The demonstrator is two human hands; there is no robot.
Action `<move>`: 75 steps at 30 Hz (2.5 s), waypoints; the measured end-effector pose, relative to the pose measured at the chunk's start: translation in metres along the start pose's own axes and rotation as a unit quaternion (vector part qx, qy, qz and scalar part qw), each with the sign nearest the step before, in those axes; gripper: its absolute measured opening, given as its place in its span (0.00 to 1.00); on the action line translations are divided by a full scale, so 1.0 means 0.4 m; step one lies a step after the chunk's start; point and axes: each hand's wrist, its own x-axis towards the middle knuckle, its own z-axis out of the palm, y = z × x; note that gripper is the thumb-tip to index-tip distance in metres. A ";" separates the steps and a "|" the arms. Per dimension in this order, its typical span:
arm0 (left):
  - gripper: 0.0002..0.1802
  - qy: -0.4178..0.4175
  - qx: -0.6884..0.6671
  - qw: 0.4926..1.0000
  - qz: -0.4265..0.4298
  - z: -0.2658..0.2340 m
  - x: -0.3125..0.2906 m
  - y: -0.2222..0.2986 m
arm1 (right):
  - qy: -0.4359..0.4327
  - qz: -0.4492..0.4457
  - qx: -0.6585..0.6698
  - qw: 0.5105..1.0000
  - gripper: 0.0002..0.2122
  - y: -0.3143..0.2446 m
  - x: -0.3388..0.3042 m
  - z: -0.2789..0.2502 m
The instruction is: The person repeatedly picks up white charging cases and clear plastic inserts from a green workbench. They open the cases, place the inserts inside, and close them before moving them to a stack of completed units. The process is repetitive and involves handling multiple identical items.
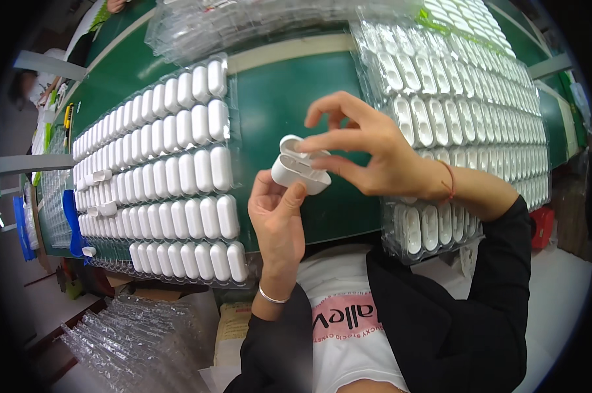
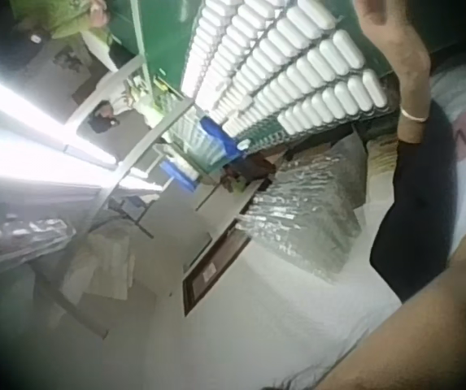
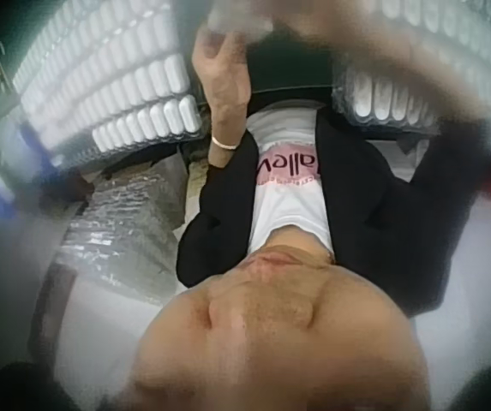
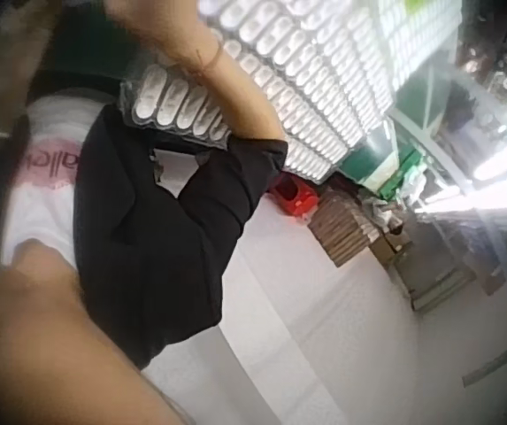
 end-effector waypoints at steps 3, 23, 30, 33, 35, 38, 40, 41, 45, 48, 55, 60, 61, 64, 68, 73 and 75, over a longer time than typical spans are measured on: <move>0.24 -0.031 -0.001 0.999 0.023 -0.017 0.008 0.001 | -0.032 -0.002 0.056 0.998 0.17 -0.017 -0.002 0.016; 0.09 -0.125 0.225 0.954 0.152 -0.053 -0.168 0.151 | 0.097 -0.025 -0.246 0.964 0.10 0.338 0.731 0.116; 0.10 0.011 0.349 0.905 0.244 -0.118 -0.163 0.216 | 0.104 -0.105 -0.199 0.969 0.09 0.357 0.706 0.106; 0.09 0.118 0.591 0.701 0.380 -0.198 -0.088 0.342 | 0.052 -0.120 -0.197 0.972 0.08 0.237 0.575 0.050; 0.09 0.192 0.655 0.613 0.398 -0.291 0.002 0.426 | 0.028 -0.112 -0.217 0.969 0.06 0.149 0.452 -0.008; 0.13 0.256 0.732 0.521 0.356 -0.459 0.144 0.551 | -0.010 -0.091 -0.211 0.973 0.07 0.068 0.293 -0.061; 0.17 0.272 0.785 0.439 0.342 -0.528 0.221 0.583 | -0.027 -0.048 -0.190 0.980 0.07 0.050 0.206 -0.086; 0.18 0.297 0.801 0.414 0.315 -0.535 0.261 0.582 | -0.020 -0.032 -0.198 0.980 0.07 0.045 0.165 -0.102; 0.19 0.300 0.851 0.368 0.225 -0.551 0.367 0.602 | 0.012 0.015 -0.207 0.978 0.07 0.039 0.060 -0.155; 0.13 0.218 0.818 0.403 0.347 -0.573 0.382 0.581 | 0.039 0.026 -0.207 0.977 0.07 0.061 0.008 -0.207; 0.18 0.062 0.650 0.682 0.329 -0.116 -0.037 0.287 | 0.244 0.216 -0.245 0.913 0.11 0.240 -0.139 -0.537; 0.18 -0.043 0.592 0.696 0.404 -0.009 -0.143 0.065 | 0.174 0.288 -0.310 0.889 0.11 0.281 -0.194 -0.583; 0.18 -0.024 0.609 0.666 0.431 -0.014 -0.117 0.024 | 0.158 0.292 -0.324 0.886 0.10 0.280 -0.186 -0.574; 0.20 -0.021 0.666 0.644 0.376 -0.046 -0.064 -0.030 | 0.102 0.310 -0.378 0.866 0.12 0.272 -0.102 -0.516; 0.17 -0.059 0.685 0.634 0.354 -0.041 -0.065 -0.010 | 0.077 0.331 -0.437 0.833 0.15 0.357 -0.079 -0.541; 0.17 -0.026 0.699 0.640 0.317 0.013 -0.038 -0.001 | 0.075 0.372 -0.450 0.808 0.14 0.371 -0.065 -0.540; 0.17 -0.034 0.704 0.645 0.296 0.012 -0.027 -0.016 | 0.055 0.394 -0.440 0.805 0.13 0.368 -0.059 -0.542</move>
